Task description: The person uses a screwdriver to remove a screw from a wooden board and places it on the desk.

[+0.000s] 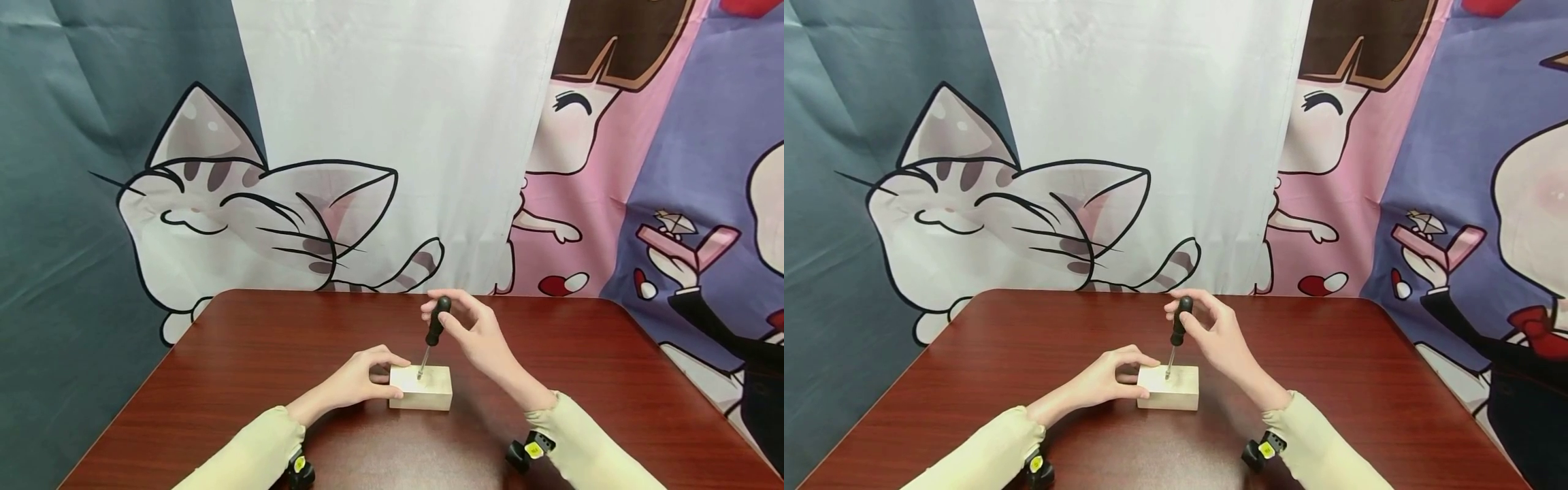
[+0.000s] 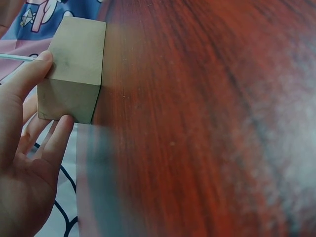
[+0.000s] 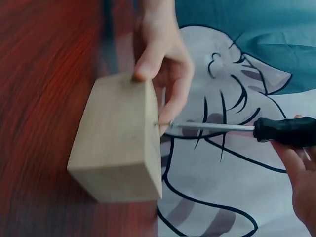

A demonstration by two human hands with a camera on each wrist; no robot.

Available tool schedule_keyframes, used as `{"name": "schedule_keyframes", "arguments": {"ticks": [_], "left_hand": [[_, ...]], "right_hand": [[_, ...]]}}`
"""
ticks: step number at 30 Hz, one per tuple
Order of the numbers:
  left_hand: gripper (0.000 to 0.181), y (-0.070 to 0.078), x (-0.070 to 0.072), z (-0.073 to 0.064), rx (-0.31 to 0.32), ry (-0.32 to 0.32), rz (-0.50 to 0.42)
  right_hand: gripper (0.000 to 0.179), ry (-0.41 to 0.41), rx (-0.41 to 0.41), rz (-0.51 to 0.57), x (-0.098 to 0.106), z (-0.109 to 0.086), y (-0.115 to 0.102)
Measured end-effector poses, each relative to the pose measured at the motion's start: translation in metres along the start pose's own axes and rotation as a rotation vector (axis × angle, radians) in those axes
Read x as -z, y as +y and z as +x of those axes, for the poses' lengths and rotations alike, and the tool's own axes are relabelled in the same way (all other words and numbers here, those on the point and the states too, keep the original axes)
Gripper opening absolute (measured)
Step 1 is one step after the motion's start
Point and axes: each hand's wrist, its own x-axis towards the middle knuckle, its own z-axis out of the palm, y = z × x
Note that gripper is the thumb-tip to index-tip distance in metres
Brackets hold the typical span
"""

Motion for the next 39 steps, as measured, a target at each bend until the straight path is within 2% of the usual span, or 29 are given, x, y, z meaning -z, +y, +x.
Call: {"name": "schedule_keyframes", "arguments": {"ticks": [3, 6, 13, 20, 24, 28, 31, 34, 37, 39], "left_hand": [[0.044, 0.000, 0.000, 0.000, -0.001, 0.003, 0.002], [0.044, 0.000, 0.000, 0.000, -0.004, 0.004, 0.001], [0.044, 0.000, 0.000, 0.000, -0.021, -0.001, 0.006], [0.044, 0.000, 0.000, 0.000, -0.012, -0.004, 0.003], [0.044, 0.001, 0.001, 0.000, 0.002, -0.003, 0.004], [0.044, 0.002, 0.001, 0.000, 0.015, -0.001, 0.003], [0.044, 0.002, 0.001, 0.000, 0.014, -0.001, 0.001], [0.044, 0.002, 0.001, 0.000, 0.015, 0.001, -0.001], [0.044, 0.001, 0.000, 0.000, 0.021, 0.004, -0.005], [0.044, 0.001, 0.000, 0.000, 0.023, 0.005, -0.006]], "right_hand": [[0.029, -0.023, 0.062, 0.040, -0.001, 0.000, 0.003], [0.024, 0.015, 0.071, 0.043, -0.003, -0.001, 0.006], [0.036, 0.199, -0.004, -0.139, -0.012, -0.009, 0.004], [0.037, 0.226, -0.065, -0.069, -0.013, -0.006, -0.002], [0.035, 0.193, -0.090, -0.051, -0.007, -0.004, 0.001], [0.039, 0.094, -0.099, -0.013, -0.001, -0.002, 0.003], [0.042, -0.002, -0.054, 0.056, 0.001, -0.001, 0.005], [0.039, -0.063, -0.010, 0.133, 0.000, 0.001, 0.006], [0.031, -0.056, 0.005, 0.176, -0.002, 0.002, 0.007], [0.028, -0.023, 0.013, 0.136, -0.004, 0.001, 0.007]]}}
